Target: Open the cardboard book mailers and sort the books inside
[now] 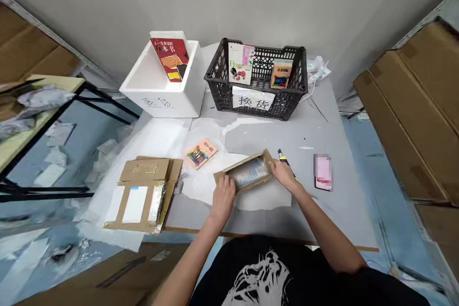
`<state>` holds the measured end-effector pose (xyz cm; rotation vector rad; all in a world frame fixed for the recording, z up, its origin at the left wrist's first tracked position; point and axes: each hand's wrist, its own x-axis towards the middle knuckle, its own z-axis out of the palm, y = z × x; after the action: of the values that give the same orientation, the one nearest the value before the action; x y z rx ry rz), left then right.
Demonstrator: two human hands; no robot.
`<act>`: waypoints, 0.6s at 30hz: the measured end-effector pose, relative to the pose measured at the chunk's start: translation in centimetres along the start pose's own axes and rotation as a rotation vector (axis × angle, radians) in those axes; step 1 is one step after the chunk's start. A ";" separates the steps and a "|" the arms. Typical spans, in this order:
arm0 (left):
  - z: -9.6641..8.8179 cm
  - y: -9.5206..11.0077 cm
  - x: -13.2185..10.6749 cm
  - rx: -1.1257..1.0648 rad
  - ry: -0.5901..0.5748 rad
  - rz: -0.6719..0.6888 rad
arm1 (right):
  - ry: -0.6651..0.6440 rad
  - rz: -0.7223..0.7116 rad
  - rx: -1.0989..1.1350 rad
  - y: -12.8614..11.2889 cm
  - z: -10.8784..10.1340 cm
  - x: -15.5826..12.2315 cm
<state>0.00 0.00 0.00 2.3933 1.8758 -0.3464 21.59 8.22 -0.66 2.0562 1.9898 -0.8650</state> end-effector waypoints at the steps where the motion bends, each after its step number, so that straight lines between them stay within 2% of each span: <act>1: 0.1 0.0 0.6 -0.025 -0.017 0.022 | 0.026 0.018 0.019 0.2 0.1 -0.1; 4: 0.5 -0.8 1.7 -0.103 -0.028 0.133 | 0.052 0.073 0.141 1.2 0.1 0.0; 9: 1.9 -4.6 1.8 -0.217 0.031 0.446 | -0.034 0.151 0.465 2.7 -0.2 1.2; 12: 2.3 -5.8 3.1 -0.322 0.018 0.516 | -0.037 0.147 0.545 2.9 -0.8 2.0; 15: 2.8 -6.0 5.3 -0.511 0.038 0.385 | -0.054 0.118 0.734 3.1 -1.4 2.7; 18: 4.0 -6.2 6.8 -0.756 0.044 0.044 | -0.042 -0.016 0.994 3.5 -1.1 3.2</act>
<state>-5.02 7.15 -4.96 1.9140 1.5672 0.3652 25.11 11.12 -2.31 2.3636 1.6919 -2.1994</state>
